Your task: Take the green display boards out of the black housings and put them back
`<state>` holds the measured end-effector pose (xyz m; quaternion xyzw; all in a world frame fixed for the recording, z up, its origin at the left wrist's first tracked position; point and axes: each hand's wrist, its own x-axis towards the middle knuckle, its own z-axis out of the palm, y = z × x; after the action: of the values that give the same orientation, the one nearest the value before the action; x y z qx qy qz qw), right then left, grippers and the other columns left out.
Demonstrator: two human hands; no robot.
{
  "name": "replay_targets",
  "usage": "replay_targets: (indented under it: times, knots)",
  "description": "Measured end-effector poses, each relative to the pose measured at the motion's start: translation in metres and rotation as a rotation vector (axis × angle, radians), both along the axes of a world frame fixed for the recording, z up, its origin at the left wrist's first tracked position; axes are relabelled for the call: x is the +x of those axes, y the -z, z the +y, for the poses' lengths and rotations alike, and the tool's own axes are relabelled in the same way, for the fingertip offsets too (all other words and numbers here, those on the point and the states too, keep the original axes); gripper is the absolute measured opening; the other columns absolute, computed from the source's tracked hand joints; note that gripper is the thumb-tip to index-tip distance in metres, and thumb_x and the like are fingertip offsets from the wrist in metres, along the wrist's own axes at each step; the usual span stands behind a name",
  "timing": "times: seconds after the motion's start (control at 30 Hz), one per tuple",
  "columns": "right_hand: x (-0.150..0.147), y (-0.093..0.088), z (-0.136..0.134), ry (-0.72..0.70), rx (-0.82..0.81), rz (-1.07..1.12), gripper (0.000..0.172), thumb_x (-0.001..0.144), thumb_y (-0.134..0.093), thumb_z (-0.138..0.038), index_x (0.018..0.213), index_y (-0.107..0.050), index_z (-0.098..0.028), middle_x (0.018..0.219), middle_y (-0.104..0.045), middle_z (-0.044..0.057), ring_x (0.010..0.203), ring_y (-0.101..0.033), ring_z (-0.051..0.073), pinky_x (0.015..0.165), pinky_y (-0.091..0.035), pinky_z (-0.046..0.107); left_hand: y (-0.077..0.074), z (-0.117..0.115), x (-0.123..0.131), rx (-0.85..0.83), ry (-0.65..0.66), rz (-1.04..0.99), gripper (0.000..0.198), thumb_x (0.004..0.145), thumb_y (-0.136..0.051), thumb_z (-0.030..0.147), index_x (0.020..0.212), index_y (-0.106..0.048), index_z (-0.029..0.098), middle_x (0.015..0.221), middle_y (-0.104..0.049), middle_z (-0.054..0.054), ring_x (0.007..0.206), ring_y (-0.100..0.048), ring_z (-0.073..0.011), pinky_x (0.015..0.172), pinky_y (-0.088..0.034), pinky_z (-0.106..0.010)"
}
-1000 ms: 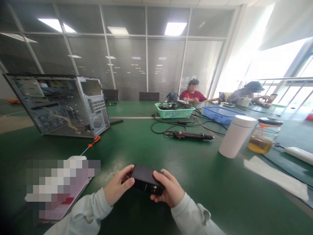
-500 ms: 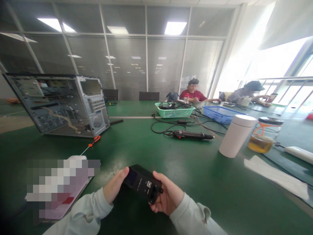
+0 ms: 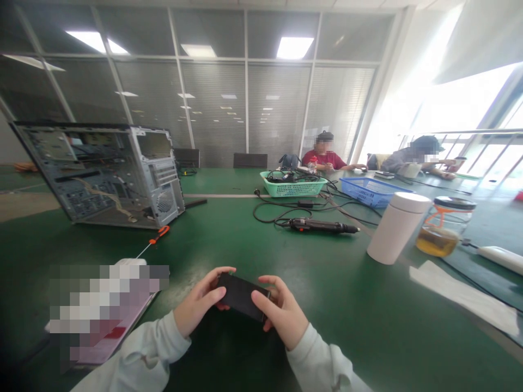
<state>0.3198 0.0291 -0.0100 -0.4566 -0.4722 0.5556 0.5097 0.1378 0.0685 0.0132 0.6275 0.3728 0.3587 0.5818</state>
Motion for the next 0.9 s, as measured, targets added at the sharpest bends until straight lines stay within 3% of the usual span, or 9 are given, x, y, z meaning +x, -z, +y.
replay_targets:
  times: [0.1,0.17,0.4,0.6,0.9]
  knots:
    - [0.0026,-0.0004,-0.0001,0.040,0.002,-0.025,0.058,0.062,-0.070,-0.051,0.103,-0.046,-0.017,0.088,-0.053,0.004,0.066,-0.053,0.013,0.040,-0.043,0.013,0.0016,-0.0015,-0.0006,0.061,0.053,0.002,0.042,0.065,-0.061,0.029,0.101,-0.040,0.022,0.088,-0.052,-0.001,0.069,-0.053,-0.0123,0.059,-0.041,-0.024]
    - [0.0040,-0.0011,0.0000,0.029,0.043,-0.073,0.052,0.064,-0.069,-0.045,0.101,-0.048,-0.016,0.087,-0.053,0.004,0.065,-0.051,0.012,0.043,-0.043,0.014,0.0029,-0.0025,-0.0011,0.108,0.088,0.025,0.039,0.064,-0.062,0.021,0.096,-0.039,0.022,0.089,-0.052,0.000,0.071,-0.053,-0.0120,0.061,-0.040,-0.023]
    - [0.0022,-0.0044,-0.0035,0.021,0.277,-0.177,0.043,0.070,-0.064,-0.034,0.104,-0.043,-0.019,0.095,-0.052,0.004,0.082,-0.053,0.018,0.067,-0.048,0.027,0.0055,-0.0026,-0.0012,0.172,0.066,0.041,0.038,0.062,-0.063,0.013,0.088,-0.037,0.022,0.091,-0.051,0.000,0.077,-0.051,-0.0127,0.060,-0.038,-0.021]
    - [0.0016,-0.0051,-0.0039,0.012,0.233,-0.127,0.044,0.071,-0.066,-0.040,0.102,-0.042,-0.019,0.089,-0.050,0.003,0.069,-0.051,0.014,0.049,-0.043,0.019,0.0034,-0.0025,-0.0011,0.137,0.083,-0.005,0.031,0.069,-0.062,0.027,0.091,-0.040,0.021,0.085,-0.051,0.001,0.073,-0.052,-0.0120,0.064,-0.038,-0.023]
    - [0.0029,-0.0044,-0.0042,0.015,0.212,-0.123,0.045,0.071,-0.066,-0.038,0.103,-0.040,-0.019,0.087,-0.050,0.002,0.065,-0.048,0.013,0.046,-0.040,0.018,0.0017,-0.0021,-0.0020,0.093,0.084,0.010,0.029,0.070,-0.062,0.035,0.086,-0.043,0.019,0.092,-0.058,-0.003,0.078,-0.057,-0.0142,0.072,-0.041,-0.027]
